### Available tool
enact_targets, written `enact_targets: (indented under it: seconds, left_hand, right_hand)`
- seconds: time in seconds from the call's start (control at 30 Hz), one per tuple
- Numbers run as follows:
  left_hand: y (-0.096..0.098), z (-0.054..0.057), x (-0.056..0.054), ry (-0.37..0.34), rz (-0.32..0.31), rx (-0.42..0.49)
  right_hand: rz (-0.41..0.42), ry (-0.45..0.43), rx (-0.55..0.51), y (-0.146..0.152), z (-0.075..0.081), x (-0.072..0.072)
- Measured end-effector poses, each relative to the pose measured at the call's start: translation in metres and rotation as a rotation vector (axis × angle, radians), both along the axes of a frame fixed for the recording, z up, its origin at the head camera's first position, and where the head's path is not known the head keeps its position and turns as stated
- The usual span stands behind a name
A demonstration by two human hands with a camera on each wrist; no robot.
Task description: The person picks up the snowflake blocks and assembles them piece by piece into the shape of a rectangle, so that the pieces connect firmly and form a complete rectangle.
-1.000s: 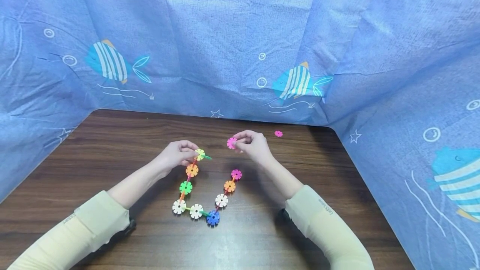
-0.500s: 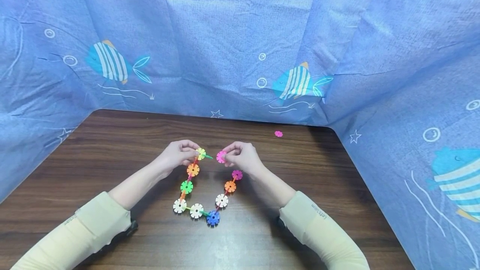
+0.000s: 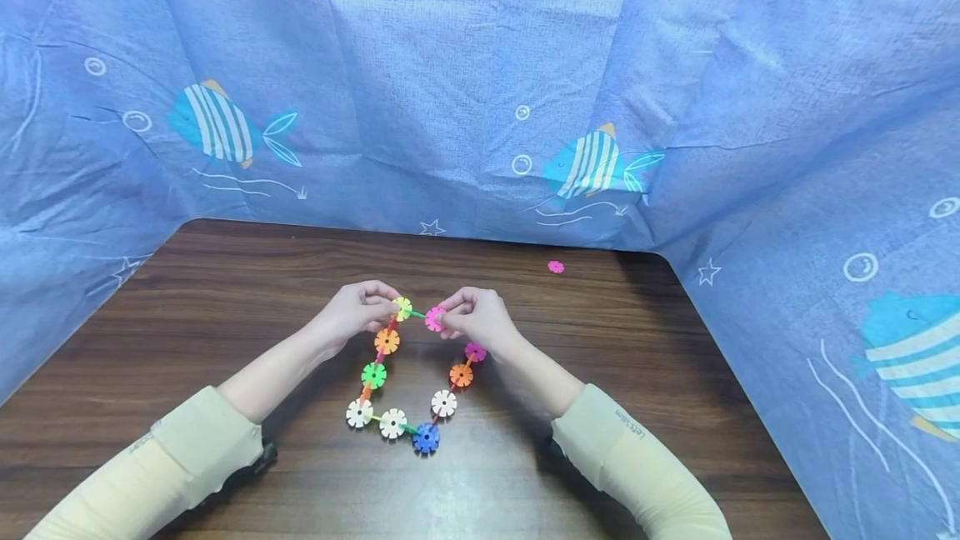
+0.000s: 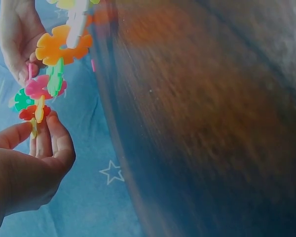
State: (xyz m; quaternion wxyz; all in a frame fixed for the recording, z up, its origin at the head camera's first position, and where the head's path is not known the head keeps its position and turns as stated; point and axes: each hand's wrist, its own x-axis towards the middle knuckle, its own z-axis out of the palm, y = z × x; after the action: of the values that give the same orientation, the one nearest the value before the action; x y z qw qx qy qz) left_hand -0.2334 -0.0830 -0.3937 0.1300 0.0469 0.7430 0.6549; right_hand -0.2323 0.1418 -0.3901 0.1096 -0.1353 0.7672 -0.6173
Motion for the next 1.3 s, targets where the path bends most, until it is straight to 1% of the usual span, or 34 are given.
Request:
enact_targets:
  seconds: [0.27, 0.57, 0.7, 0.87, 1.07, 1.17, 1.3]
  left_hand:
    - [0.0006, 0.0001, 0.0006, 0.005, 0.005, 0.004]
    - [0.004, -0.0004, 0.0015, 0.015, 0.008, -0.028]
    - [0.0041, -0.0007, 0.0026, 0.031, 0.011, -0.023]
    - [0.0049, -0.0009, 0.0028, 0.043, 0.03, -0.029]
    - [0.0077, -0.0013, 0.002, 0.059, 0.051, -0.038]
    - [0.0086, -0.0032, 0.0026, 0.044, 0.059, -0.036]
    - [0.0092, -0.008, 0.0032, 0.003, 0.06, -0.01]
  right_hand:
    - [-0.013, -0.026, -0.001, 0.0005, 0.0002, -0.0002]
    - [0.001, -0.026, -0.001, -0.001, -0.0013, -0.0008]
    - [-0.002, -0.018, -0.001, -0.0018, -0.0015, -0.0001]
    - [-0.001, -0.02, 0.001, -0.0036, -0.0004, 0.0012]
    - [-0.024, -0.031, -0.015, -0.0046, -0.0011, 0.0028]
    - [-0.041, -0.025, -0.028, -0.005, -0.0042, 0.0035]
    - [-0.057, -0.042, -0.079, -0.0063, -0.0079, 0.0032]
